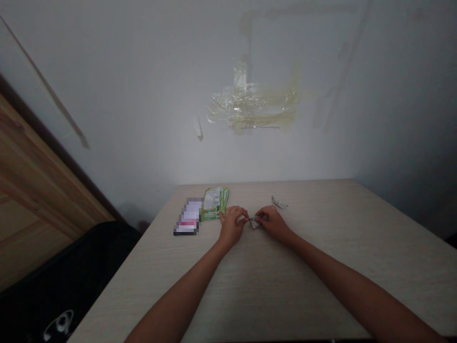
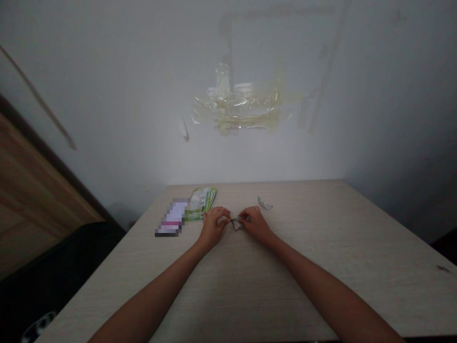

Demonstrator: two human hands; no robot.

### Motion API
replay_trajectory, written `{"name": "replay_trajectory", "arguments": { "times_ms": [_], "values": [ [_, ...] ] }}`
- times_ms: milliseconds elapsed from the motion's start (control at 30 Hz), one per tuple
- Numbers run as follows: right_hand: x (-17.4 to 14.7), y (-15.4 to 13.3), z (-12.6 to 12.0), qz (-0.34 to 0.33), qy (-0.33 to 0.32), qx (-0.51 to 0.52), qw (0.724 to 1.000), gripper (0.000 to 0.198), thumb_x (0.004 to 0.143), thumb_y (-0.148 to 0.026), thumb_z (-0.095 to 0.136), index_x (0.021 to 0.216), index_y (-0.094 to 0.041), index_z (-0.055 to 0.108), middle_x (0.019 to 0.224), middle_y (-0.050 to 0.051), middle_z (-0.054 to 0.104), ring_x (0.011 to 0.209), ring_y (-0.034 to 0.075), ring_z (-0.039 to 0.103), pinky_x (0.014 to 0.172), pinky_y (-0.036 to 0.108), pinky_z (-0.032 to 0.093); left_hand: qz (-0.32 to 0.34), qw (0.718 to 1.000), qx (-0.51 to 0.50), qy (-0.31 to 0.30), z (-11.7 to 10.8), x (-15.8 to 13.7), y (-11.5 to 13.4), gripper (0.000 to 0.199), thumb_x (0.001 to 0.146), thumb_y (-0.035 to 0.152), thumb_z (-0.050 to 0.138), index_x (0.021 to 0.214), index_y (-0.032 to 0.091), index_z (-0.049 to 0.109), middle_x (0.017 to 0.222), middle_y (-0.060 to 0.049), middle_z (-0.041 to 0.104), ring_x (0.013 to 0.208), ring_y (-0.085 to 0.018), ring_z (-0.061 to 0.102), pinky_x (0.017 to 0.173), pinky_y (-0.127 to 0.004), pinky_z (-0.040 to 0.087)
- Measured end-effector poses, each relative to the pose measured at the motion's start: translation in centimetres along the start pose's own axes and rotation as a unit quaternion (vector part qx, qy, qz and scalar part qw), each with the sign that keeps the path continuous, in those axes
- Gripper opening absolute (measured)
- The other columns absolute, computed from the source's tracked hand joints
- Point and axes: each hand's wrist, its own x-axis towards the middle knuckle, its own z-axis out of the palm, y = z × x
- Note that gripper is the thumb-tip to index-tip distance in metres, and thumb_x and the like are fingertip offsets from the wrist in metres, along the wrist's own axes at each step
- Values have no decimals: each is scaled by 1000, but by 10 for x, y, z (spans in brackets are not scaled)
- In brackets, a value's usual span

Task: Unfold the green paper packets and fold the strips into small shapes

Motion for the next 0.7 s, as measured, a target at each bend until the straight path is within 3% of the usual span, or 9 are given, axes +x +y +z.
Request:
{"name": "replay_trajectory", "arguments": {
  "times_ms": [200,400,567,700],
  "values": [
    [1,-1,-1,-11,2,8,1000,7,77,-18,69,84,-18,69,80,5,67,83,20,59,78,34,47,-2,999,31,-8,-1,0,-2,12,84,18,61,89,27,67,114,-5,66,121,-27,49,110,-68,9],
    [1,3,-2,0,13,25,1000,9,76,-19,70,84,-18,72,79,5,69,80,20,61,76,33,48,58,996,66,-33,-6,2,-11,22,86,30,64,107,34,69,120,-4,65,125,-26,46,111,-67,3],
    [2,3,-4,11,11,27,1000,9,77,-23,69,85,-19,74,80,6,71,81,21,63,78,35,48,111,989,88,-50,-6,5,-17,22,80,33,72,101,37,73,121,-2,66,126,-26,45,113,-64,0],
    [1,1,-4,9,9,31,999,9,78,-23,69,85,-20,74,79,5,71,80,21,63,78,35,48,112,989,86,-41,-3,4,-14,18,79,30,74,96,36,74,117,-1,68,122,-23,49,114,-62,0]
  ]
}}
